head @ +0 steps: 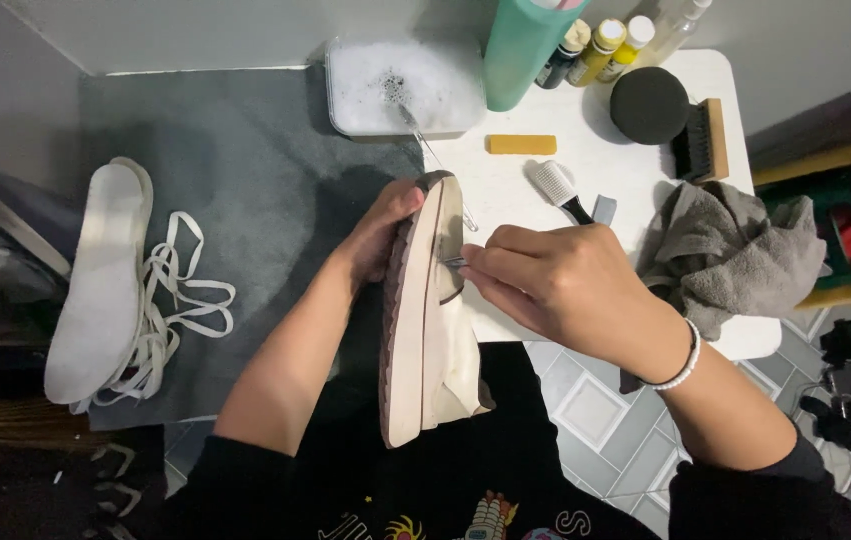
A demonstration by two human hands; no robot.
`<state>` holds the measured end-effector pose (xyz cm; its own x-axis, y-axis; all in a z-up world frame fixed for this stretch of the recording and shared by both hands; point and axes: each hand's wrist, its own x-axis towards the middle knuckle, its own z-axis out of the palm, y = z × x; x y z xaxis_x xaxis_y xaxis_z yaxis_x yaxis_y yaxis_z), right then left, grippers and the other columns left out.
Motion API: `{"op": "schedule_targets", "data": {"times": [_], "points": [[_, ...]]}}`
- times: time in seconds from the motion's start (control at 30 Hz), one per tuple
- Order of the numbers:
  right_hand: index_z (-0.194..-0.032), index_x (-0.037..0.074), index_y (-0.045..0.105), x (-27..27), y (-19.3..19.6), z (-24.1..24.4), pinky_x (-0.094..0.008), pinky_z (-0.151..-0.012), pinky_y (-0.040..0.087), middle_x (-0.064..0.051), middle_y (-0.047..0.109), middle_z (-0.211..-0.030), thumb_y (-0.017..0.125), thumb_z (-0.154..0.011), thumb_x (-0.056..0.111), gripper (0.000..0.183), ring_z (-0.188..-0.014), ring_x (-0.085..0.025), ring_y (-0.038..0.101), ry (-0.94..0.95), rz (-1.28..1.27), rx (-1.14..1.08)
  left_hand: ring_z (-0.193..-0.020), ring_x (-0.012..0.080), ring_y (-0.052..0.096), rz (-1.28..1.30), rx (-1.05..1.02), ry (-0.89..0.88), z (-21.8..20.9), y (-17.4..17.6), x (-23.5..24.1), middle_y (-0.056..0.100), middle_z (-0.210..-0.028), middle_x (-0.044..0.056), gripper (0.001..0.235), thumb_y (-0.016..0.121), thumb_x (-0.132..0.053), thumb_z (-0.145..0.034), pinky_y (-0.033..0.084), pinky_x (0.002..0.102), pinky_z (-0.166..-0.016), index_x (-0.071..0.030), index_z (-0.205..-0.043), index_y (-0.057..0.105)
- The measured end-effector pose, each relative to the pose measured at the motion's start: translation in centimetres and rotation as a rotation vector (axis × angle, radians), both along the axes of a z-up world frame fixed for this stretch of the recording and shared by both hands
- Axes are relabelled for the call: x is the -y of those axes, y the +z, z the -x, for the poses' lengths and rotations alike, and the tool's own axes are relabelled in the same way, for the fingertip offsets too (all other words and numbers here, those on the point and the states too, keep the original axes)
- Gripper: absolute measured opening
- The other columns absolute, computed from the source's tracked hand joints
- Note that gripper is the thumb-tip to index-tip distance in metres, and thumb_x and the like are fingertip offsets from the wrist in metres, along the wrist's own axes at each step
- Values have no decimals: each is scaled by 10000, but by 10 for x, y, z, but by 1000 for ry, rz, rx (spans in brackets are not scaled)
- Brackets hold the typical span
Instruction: The person uses a small metal tool to scrape and clean the side and sole of a white sneaker. They then wipe the shoe with a cloth and continue scraping the sole area.
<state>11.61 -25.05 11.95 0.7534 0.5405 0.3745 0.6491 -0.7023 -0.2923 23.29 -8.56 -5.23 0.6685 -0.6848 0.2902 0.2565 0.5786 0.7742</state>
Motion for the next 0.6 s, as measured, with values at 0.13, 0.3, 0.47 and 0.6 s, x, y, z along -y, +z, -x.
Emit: {"op": "schedule_targets", "data": {"times": [0.13,0.3,0.47,0.6], "points": [[-826,57,738,2,-2,-1,-240,-367,410,-49,700,-725,694,-912,32,100,-387,-194,588,-1,-5,8,-341,47,471,66,-18,-32,0,6,2,507,-510,14,374,532,-422,-1018,431,215,-321,-68,-904,571],[-796,59,721,2,-2,-1,-244,-364,388,-34,685,-720,662,-943,39,160,-367,-189,560,12,-17,-10,-294,27,424,57,-146,-61,-1,0,4,440,-430,-34,419,558,-430,-1005,347,152,-290,-132,-715,509],[-804,72,721,3,0,1,-258,-361,393,-31,686,-725,655,-945,39,159,-378,-217,570,8,10,-13,-374,60,511,-21,-35,3,-1,-16,0,535,-527,39,410,559,-459,-991,460,217,-334,-63,-893,596],[-816,86,721,5,-1,3,-259,-395,422,-18,681,-733,652,-962,68,162,-436,-224,617,10,9,-15,-571,106,600,-86,-52,46,-8,-41,-1,618,-688,77,413,593,-464,-969,537,248,-462,-53,-993,626]]}}
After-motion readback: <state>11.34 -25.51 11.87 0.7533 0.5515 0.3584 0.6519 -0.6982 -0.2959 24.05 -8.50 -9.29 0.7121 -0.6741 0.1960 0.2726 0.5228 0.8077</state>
